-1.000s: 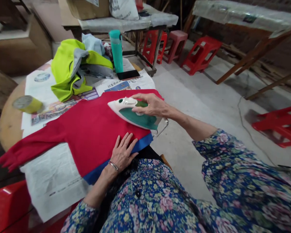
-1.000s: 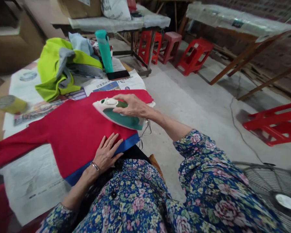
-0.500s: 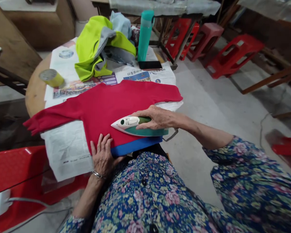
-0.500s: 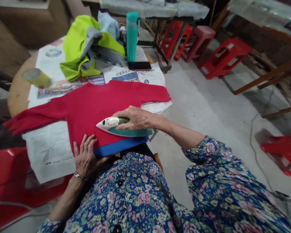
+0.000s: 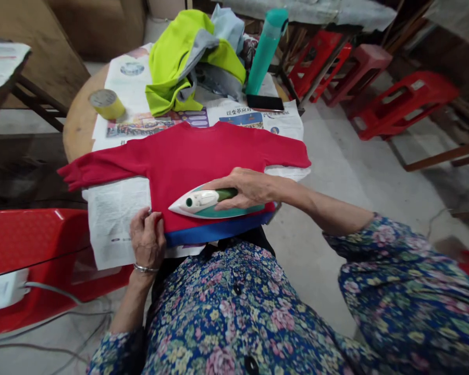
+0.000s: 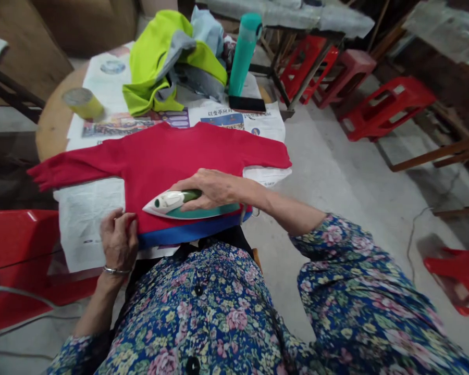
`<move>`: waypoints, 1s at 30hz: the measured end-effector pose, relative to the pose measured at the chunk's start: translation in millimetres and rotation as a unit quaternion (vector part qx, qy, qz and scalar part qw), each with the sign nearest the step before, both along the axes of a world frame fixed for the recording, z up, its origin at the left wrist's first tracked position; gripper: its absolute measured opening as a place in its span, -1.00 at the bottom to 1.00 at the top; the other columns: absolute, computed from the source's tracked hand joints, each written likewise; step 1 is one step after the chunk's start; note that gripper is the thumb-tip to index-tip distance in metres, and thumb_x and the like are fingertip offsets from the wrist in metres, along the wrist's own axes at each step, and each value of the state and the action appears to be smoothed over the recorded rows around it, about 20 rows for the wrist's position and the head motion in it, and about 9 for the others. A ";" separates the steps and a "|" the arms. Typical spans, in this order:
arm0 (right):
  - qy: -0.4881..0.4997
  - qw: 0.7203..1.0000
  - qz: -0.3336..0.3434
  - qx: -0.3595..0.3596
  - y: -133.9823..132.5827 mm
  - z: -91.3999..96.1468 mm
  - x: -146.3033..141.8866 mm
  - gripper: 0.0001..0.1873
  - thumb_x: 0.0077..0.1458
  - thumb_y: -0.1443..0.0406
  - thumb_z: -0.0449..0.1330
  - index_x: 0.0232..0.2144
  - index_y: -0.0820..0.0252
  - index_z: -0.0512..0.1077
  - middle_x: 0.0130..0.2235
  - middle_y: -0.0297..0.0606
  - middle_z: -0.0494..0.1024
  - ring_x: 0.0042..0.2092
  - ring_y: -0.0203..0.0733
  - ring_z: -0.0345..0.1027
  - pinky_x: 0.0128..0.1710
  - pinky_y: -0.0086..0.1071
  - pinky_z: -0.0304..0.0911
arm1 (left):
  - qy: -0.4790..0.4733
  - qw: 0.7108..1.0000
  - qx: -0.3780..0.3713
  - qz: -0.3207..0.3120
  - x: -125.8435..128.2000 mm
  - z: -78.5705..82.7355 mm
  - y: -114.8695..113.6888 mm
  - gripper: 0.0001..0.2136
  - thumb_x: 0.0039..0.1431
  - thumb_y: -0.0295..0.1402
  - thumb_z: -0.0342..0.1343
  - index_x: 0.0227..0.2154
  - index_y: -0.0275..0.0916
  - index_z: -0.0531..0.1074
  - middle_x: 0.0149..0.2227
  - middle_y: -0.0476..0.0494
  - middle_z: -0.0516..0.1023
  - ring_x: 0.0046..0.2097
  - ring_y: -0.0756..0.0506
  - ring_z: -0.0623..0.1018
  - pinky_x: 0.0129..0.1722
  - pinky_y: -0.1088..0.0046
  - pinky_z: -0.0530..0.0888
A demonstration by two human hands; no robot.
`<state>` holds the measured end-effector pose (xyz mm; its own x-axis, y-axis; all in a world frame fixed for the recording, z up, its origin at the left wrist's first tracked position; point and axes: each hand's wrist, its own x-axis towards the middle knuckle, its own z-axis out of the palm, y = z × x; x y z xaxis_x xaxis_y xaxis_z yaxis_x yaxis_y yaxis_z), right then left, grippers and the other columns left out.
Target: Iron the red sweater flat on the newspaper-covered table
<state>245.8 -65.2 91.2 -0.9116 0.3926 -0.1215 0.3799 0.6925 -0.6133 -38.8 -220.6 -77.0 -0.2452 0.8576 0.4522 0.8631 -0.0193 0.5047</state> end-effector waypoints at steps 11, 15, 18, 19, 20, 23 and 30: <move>-0.013 0.994 0.093 0.060 -21.9 -1.9 28.6 -0.48 0.45 0.13 0.26 0.36 0.14 0.50 -0.15 -0.14 0.76 -0.26 -0.17 0.56 -0.26 -0.37 0.26 | -0.068 0.976 -0.206 -0.018 -25.4 39.2 30.3 -0.86 0.17 -0.24 0.19 -0.30 -0.12 0.61 -0.26 -0.11 0.63 -0.25 -0.14 0.59 -0.09 0.30 0.57; -0.020 0.989 0.140 0.049 -31.9 -7.8 -15.8 -0.50 0.45 0.14 0.27 0.35 0.10 0.50 0.05 -0.06 0.74 -0.08 -0.09 0.58 -0.16 -0.33 0.31 | -0.042 0.962 -0.268 -0.016 -27.7 50.4 39.1 -0.88 0.14 -0.28 0.21 -0.30 -0.10 0.62 -0.25 -0.09 0.68 -0.23 -0.16 0.63 -0.10 0.30 0.56; -0.023 0.991 0.117 0.057 -36.8 -9.4 -36.3 -0.50 0.44 0.14 0.28 0.35 0.08 0.49 0.11 -0.06 0.72 0.00 -0.04 0.56 -0.12 -0.31 0.30 | -0.013 0.954 -0.299 -0.009 -29.2 56.0 42.5 -0.87 0.15 -0.29 0.20 -0.29 -0.07 0.64 -0.23 -0.10 0.70 -0.18 -0.21 0.66 -0.08 0.26 0.56; -0.024 0.993 0.103 0.057 -36.9 -9.4 -37.9 -0.50 0.44 0.14 0.28 0.35 0.06 0.49 0.11 -0.08 0.72 0.00 -0.04 0.56 -0.11 -0.31 0.29 | -0.007 0.952 -0.305 -0.006 -29.5 57.1 42.9 -0.87 0.16 -0.29 0.20 -0.29 -0.06 0.65 -0.22 -0.10 0.71 -0.16 -0.22 0.67 -0.08 0.25 0.56; -0.025 0.994 0.090 0.055 -36.0 -9.1 -36.7 -0.49 0.42 0.14 0.29 0.35 0.04 0.50 0.10 -0.10 0.72 0.00 -0.04 0.56 -0.12 -0.32 0.28 | -0.002 0.951 -0.309 -0.004 -29.6 57.7 43.0 -0.86 0.16 -0.28 0.20 -0.28 -0.06 0.65 -0.21 -0.10 0.71 -0.15 -0.23 0.67 -0.08 0.24 0.56; -0.027 0.998 0.043 0.037 -29.5 -7.8 -18.1 -0.48 0.39 0.16 0.31 0.34 0.04 0.51 0.02 -0.13 0.75 -0.08 -0.09 0.57 -0.16 -0.35 0.25 | -0.008 0.950 -0.312 -0.005 -30.2 57.8 42.3 -0.85 0.17 -0.26 0.19 -0.27 -0.05 0.65 -0.21 -0.10 0.72 -0.16 -0.22 0.68 -0.08 0.25 0.57; 0.006 0.984 -0.180 -0.008 -13.1 -9.6 32.8 -0.56 0.32 0.19 0.32 0.19 0.18 0.59 -0.11 -0.18 0.75 -0.22 -0.15 0.55 -0.25 -0.37 0.25 | -0.038 0.951 -0.307 -0.022 -34.3 57.0 42.6 -0.83 0.12 -0.20 0.18 -0.30 -0.07 0.63 -0.24 -0.10 0.71 -0.19 -0.20 0.67 -0.09 0.29 0.58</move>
<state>278.7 -78.3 81.6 -0.7154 0.6883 -0.1200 0.5913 0.5049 -0.6289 -73.1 -178.0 -20.0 -0.2157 0.9641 -0.1548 0.8290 0.2645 0.4927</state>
